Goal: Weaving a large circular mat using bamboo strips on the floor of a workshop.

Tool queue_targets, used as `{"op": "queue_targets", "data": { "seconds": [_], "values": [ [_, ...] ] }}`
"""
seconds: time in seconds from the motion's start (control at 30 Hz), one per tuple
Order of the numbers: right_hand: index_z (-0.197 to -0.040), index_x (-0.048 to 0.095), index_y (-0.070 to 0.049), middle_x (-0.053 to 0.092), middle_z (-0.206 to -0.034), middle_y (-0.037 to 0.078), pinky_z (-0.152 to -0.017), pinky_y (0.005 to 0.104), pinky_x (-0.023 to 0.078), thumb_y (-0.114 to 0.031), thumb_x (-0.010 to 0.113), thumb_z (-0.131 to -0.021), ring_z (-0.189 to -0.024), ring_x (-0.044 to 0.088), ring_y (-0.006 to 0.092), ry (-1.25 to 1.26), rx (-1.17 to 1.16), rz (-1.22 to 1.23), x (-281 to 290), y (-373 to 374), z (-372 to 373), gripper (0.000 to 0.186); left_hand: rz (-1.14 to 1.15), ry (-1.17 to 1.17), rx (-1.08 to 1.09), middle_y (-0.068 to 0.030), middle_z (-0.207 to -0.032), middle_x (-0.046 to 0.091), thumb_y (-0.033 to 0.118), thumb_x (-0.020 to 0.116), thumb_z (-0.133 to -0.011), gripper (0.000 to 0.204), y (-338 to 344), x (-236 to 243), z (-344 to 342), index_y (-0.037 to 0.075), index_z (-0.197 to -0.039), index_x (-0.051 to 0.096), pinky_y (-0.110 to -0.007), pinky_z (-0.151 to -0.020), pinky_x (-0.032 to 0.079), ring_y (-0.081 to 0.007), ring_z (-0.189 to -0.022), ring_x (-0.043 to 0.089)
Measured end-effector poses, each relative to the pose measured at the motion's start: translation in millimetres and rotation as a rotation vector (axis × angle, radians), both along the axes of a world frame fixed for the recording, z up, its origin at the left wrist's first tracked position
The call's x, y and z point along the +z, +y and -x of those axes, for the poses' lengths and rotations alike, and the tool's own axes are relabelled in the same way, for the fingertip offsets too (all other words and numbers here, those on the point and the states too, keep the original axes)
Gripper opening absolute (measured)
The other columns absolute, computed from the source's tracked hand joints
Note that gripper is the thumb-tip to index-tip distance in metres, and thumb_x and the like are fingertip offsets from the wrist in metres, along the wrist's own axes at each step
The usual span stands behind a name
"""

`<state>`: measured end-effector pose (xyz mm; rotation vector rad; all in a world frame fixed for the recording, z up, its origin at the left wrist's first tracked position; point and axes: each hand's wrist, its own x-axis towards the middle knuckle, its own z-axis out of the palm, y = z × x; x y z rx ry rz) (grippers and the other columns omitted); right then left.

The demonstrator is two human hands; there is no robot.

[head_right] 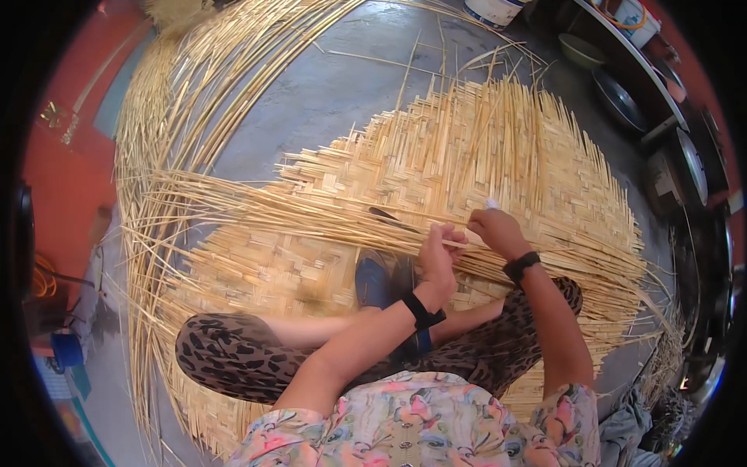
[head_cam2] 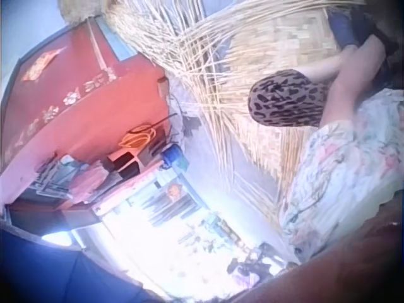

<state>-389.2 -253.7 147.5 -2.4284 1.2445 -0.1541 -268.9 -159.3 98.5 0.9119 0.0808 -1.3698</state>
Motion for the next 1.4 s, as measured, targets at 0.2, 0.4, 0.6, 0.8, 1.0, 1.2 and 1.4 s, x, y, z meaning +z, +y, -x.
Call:
{"op": "queue_targets", "data": {
  "seconds": [0.2,0.4,0.6,0.8,1.0,1.2,1.4],
  "values": [
    [-0.086,0.07,-0.008,0.067,-0.086,0.023,-0.074,0.0475,0.054,-0.023,0.062,-0.083,-0.086,0.066,0.0407,0.254,-0.047,0.11,-85,2,-57,0.017,-0.116,-0.108,-0.234,-0.0082,-0.085,0.064,0.042,0.04,-0.106,0.044,25,-49,7,0.003,-0.105,0.059,-0.037,-0.071,0.056,-0.0202,-0.082,0.065],
    [-0.082,0.068,-0.019,0.068,-0.078,0.013,-0.072,0.0454,0.048,-0.028,0.066,-0.079,-0.082,0.066,0.0312,0.212,0.018,0.159,-135,19,-14,0.011,0.015,-0.266,-1.173,-0.0088,-0.078,0.065,0.045,0.041,-0.104,0.045,27,-58,-22,0.004,-0.099,0.061,-0.036,-0.056,0.057,-0.021,-0.065,0.067],
    [-0.093,0.068,-0.014,0.067,-0.079,0.014,-0.061,0.0425,0.05,-0.023,0.07,-0.087,-0.071,0.065,0.034,-0.336,-0.244,0.256,-31,19,-1,0.011,0.054,-0.269,-0.772,-0.0137,-0.101,0.066,0.045,0.052,-0.101,0.041,-12,-11,-53,0.005,-0.104,0.059,-0.035,-0.076,0.055,-0.0179,-0.09,0.064],
    [-0.107,0.069,-0.014,0.065,-0.078,0.013,-0.062,0.0435,0.05,-0.015,0.07,-0.084,-0.067,0.062,0.0338,-0.226,-0.02,0.417,43,32,5,0.023,0.431,-0.891,0.448,-0.0081,-0.108,0.064,0.014,0.049,-0.104,0.021,-28,85,-148,0.002,-0.119,0.057,-0.035,-0.084,0.053,-0.0174,-0.099,0.062],
    [-0.11,0.07,-0.014,0.062,-0.079,0.01,-0.067,0.0416,0.049,-0.007,0.068,-0.083,-0.077,0.058,0.0318,-0.183,-0.227,0.486,43,33,62,0.029,0.323,-0.44,0.655,-0.007,-0.095,0.062,0.018,0.048,-0.104,0.023,-16,114,-226,0.001,-0.117,0.055,-0.032,-0.08,0.055,-0.0178,-0.086,0.062],
    [-0.102,0.073,-0.013,0.062,-0.079,0.007,-0.085,0.0389,0.043,-0.006,0.064,-0.084,-0.084,0.057,0.0285,-0.19,-0.269,0.624,127,28,111,0.021,0.327,-0.184,0.733,-0.0037,-0.083,0.058,0.023,0.05,-0.101,0.017,1,94,-279,0.007,-0.096,0.054,-0.034,-0.078,0.054,-0.0179,-0.08,0.06],
    [-0.111,0.069,-0.009,0.057,-0.126,0.016,-0.098,0.0441,0.039,-0.01,0.058,-0.091,-0.117,0.047,0.0362,0.303,-0.649,0.957,120,-18,203,0.022,0.388,-0.303,0.153,-0.0055,-0.086,0.063,0.03,0.047,-0.105,0.026,-32,54,-226,0.009,-0.095,0.058,-0.035,-0.073,0.056,-0.0194,-0.085,0.063]
  ]
}}
